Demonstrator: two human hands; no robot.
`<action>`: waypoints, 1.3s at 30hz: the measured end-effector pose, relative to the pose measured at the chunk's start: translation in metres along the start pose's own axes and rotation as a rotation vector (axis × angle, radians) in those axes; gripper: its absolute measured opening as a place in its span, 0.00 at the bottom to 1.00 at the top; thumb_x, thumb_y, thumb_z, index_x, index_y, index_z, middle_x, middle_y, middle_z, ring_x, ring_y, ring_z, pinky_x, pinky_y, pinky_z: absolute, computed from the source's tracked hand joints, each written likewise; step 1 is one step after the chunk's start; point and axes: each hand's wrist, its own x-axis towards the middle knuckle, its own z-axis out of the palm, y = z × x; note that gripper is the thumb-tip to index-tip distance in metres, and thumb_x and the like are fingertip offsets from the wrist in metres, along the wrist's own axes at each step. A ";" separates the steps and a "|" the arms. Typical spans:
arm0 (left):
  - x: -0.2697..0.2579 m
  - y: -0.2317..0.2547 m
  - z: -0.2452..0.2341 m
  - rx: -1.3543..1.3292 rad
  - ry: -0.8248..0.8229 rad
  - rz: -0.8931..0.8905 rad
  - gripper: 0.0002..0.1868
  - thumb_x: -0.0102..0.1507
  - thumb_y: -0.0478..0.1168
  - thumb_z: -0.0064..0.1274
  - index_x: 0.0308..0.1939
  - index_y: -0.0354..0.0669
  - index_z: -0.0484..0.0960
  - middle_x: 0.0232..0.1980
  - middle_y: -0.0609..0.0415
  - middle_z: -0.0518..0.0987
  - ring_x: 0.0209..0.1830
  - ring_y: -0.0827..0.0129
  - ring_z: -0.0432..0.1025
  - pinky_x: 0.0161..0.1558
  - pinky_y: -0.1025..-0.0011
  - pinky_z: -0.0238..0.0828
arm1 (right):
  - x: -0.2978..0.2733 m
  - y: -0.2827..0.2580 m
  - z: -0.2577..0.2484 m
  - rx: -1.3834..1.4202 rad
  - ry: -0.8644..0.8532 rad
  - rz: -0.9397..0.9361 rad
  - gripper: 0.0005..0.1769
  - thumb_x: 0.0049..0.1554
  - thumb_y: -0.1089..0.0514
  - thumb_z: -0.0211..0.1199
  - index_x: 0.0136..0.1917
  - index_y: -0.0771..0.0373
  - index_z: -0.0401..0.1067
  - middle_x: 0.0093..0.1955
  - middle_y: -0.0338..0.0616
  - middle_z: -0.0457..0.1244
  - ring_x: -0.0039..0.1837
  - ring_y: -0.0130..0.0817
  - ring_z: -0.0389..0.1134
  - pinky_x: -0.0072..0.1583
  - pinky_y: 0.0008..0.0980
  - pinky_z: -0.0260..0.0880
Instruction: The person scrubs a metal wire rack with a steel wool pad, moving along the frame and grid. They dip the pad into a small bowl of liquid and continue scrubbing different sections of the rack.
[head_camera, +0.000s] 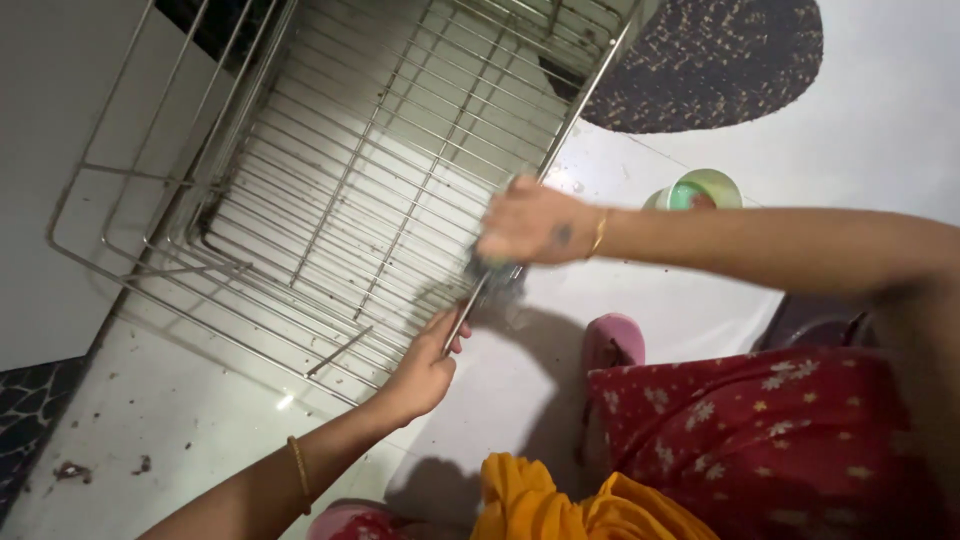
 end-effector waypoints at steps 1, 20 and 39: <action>0.000 0.003 0.000 -0.016 -0.006 -0.005 0.46 0.50 0.20 0.35 0.75 0.46 0.64 0.50 0.54 0.69 0.44 0.67 0.63 0.50 0.72 0.68 | 0.004 0.000 -0.003 -0.015 0.019 -0.030 0.05 0.57 0.55 0.59 0.45 0.49 0.63 0.40 0.35 0.59 0.46 0.36 0.65 0.48 0.40 0.63; -0.002 0.019 -0.023 0.130 -0.119 -0.449 0.23 0.64 0.27 0.39 0.64 0.31 0.73 0.45 0.45 0.74 0.39 0.65 0.69 0.40 0.68 0.68 | 0.046 -0.058 0.014 0.050 0.164 -0.070 0.05 0.62 0.52 0.56 0.46 0.51 0.64 0.42 0.37 0.59 0.47 0.36 0.64 0.47 0.37 0.62; -0.004 0.037 -0.020 0.479 0.210 0.101 0.15 0.71 0.43 0.41 0.50 0.34 0.77 0.45 0.39 0.79 0.47 0.42 0.73 0.50 0.52 0.68 | 0.014 -0.023 0.006 -0.069 0.045 0.110 0.05 0.61 0.55 0.60 0.50 0.56 0.69 0.45 0.43 0.61 0.53 0.43 0.65 0.58 0.45 0.66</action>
